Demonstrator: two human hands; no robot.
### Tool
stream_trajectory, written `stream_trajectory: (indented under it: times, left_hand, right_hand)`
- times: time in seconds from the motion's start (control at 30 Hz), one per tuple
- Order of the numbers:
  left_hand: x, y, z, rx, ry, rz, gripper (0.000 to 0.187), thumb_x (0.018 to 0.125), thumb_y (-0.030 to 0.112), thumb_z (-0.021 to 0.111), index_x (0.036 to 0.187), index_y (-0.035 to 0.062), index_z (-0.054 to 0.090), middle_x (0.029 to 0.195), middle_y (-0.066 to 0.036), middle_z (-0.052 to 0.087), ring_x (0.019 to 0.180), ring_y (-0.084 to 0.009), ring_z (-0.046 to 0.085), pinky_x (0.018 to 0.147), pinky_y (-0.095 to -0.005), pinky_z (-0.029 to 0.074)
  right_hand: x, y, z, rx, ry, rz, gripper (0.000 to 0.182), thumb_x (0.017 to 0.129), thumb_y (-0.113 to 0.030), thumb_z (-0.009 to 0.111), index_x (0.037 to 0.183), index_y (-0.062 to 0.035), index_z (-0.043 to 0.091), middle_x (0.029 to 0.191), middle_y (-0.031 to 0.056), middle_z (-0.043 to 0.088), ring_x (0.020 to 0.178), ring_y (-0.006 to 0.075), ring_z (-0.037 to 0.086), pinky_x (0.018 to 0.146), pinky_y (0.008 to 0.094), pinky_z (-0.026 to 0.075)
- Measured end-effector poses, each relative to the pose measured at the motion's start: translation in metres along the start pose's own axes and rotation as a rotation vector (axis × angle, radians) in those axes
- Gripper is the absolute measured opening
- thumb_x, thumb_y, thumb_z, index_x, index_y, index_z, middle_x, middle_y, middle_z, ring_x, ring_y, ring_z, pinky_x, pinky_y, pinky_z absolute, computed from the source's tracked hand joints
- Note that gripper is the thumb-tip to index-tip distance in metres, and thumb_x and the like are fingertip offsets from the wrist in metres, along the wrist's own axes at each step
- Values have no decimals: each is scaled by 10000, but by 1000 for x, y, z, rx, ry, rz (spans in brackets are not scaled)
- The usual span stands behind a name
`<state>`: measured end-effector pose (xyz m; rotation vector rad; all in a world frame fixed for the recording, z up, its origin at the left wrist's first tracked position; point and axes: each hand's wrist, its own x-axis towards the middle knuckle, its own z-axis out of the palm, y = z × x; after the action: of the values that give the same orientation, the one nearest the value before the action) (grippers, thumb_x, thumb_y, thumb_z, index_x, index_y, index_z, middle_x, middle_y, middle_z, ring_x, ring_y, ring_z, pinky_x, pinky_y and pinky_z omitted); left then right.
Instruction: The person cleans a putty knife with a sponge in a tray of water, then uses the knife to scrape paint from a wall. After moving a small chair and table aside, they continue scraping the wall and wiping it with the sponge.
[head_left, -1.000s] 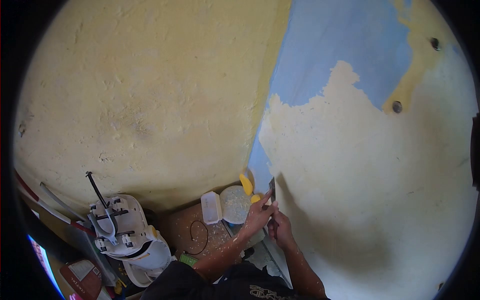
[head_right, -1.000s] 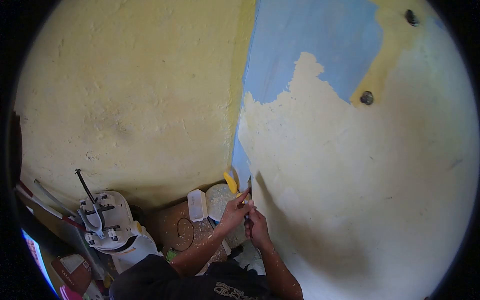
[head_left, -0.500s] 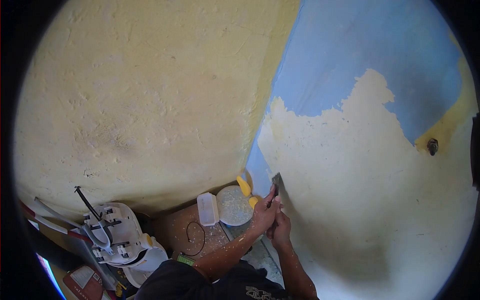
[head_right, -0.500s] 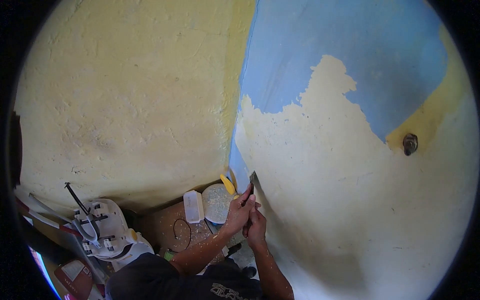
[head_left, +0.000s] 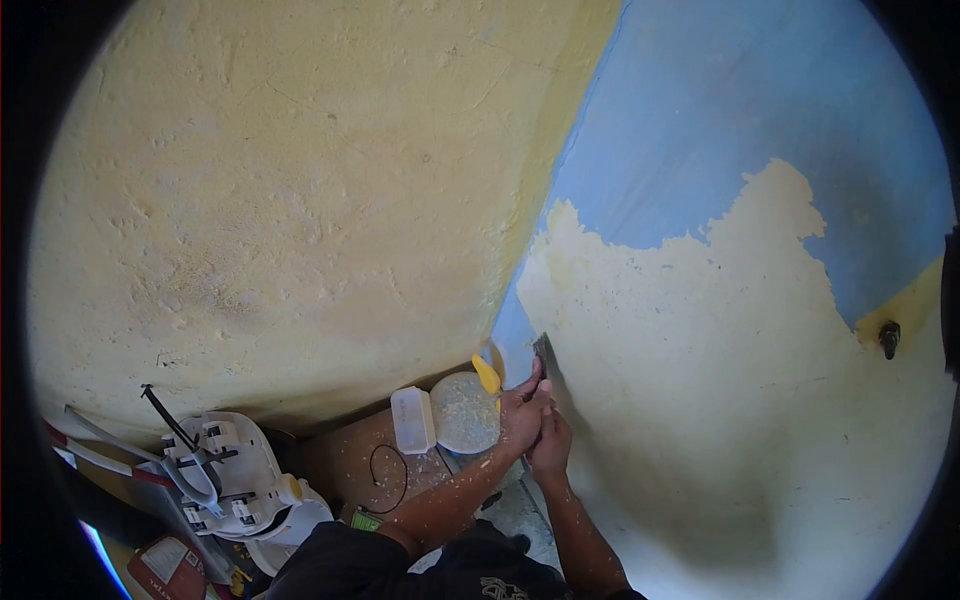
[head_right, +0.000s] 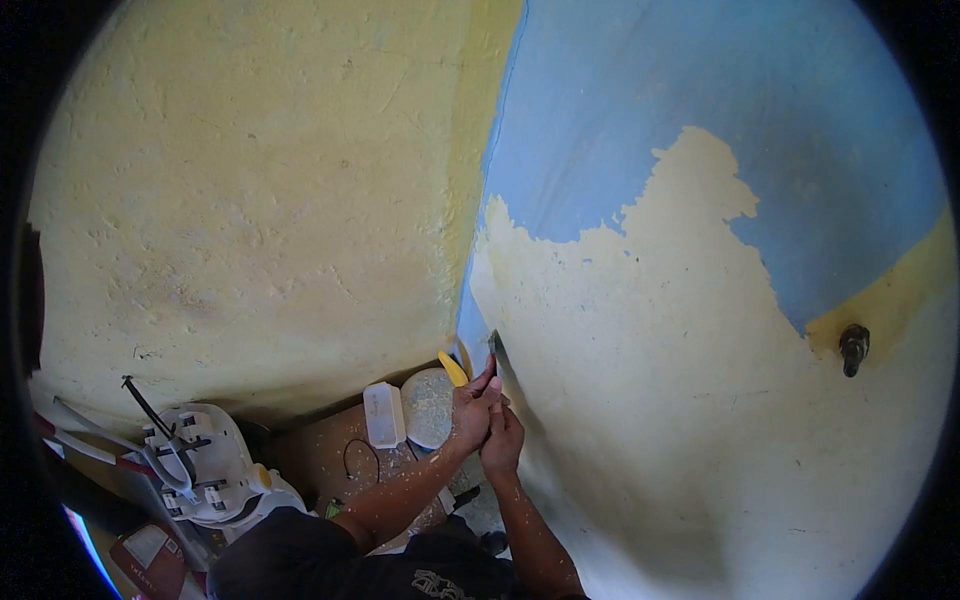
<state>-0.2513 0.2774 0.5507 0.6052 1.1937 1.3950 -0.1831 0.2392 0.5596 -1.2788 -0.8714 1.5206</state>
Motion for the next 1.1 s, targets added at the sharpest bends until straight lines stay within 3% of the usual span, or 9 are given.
stream_trajectory:
  times: [0.17, 0.23, 0.37, 0.43, 0.5, 0.53, 0.63, 0.8, 1.1]
  left_hand:
    - [-28, 2, -4, 249, -58, -54, 447, 890, 205, 536, 1318, 111, 447, 853, -48, 645, 742, -57, 518, 696, -232, 457]
    - [-26, -17, 1, 321, -26, 218, 418, 914, 149, 514, 1317, 63, 444, 786, 8, 590, 710, -57, 520, 669, -244, 458]
    - [-11, 13, -2, 72, -63, -11, 472, 918, 191, 514, 1359, 87, 384, 845, -2, 602, 689, -80, 535, 674, -242, 467]
    - [-20, 16, -9, 183, -79, -14, 483, 926, 220, 498, 1377, 117, 358, 832, -17, 608, 679, -86, 535, 672, -250, 470]
    - [-34, 5, -10, 392, -103, 77, 453, 908, 203, 504, 1338, 102, 405, 965, -166, 659, 680, -113, 577, 690, -279, 485]
    - [-45, 9, -3, 264, -109, 66, 460, 910, 200, 494, 1345, 93, 389, 780, -159, 641, 668, -144, 586, 673, -293, 484]
    - [-43, 31, 8, 406, -87, -9, 466, 909, 200, 495, 1348, 90, 384, 789, -179, 634, 676, -157, 594, 679, -297, 487]
    - [-37, 39, -1, 331, -110, -7, 448, 935, 219, 471, 1364, 123, 383, 684, -38, 559, 629, -88, 517, 607, -240, 454]
    - [-26, 15, 10, -41, -15, 20, 467, 885, 182, 557, 1330, 109, 435, 707, -25, 554, 596, -57, 443, 581, -234, 437]
  right_hand:
    - [-30, 1, 1, -276, 99, -256, 372, 970, -263, 391, 1067, 62, 543, 991, 97, 580, 895, 147, 548, 803, 265, 437]
    - [-27, -7, 1, -170, 106, -147, 377, 967, -269, 398, 1075, 60, 547, 976, 82, 582, 886, 139, 541, 787, 264, 436]
    - [-10, -9, 4, -8, 33, 8, 371, 972, -275, 388, 1056, 47, 553, 926, 73, 585, 826, 127, 547, 720, 248, 443]
    - [-19, -13, 14, -166, 48, -131, 369, 967, -295, 400, 1028, 30, 563, 885, 62, 587, 765, 112, 552, 650, 233, 442]
    - [-37, -13, 7, -124, 71, -23, 374, 964, -308, 406, 1030, 27, 560, 873, 58, 587, 749, 106, 555, 627, 230, 442]
    - [-46, -11, 3, -83, 104, 98, 380, 960, -320, 412, 1032, 23, 558, 861, 55, 587, 733, 101, 558, 605, 226, 442]
    - [-36, -6, 0, 51, 96, -8, 404, 957, -340, 415, 1068, 29, 534, 870, 58, 588, 720, 99, 566, 577, 228, 441]
    - [-30, -6, 8, 46, 81, 20, 401, 960, -326, 413, 1068, 44, 523, 881, 62, 592, 752, 116, 577, 637, 235, 464]
    - [-19, -3, -12, 73, 57, 125, 394, 967, -277, 420, 1145, 68, 489, 1007, 104, 575, 889, 163, 580, 767, 277, 472]
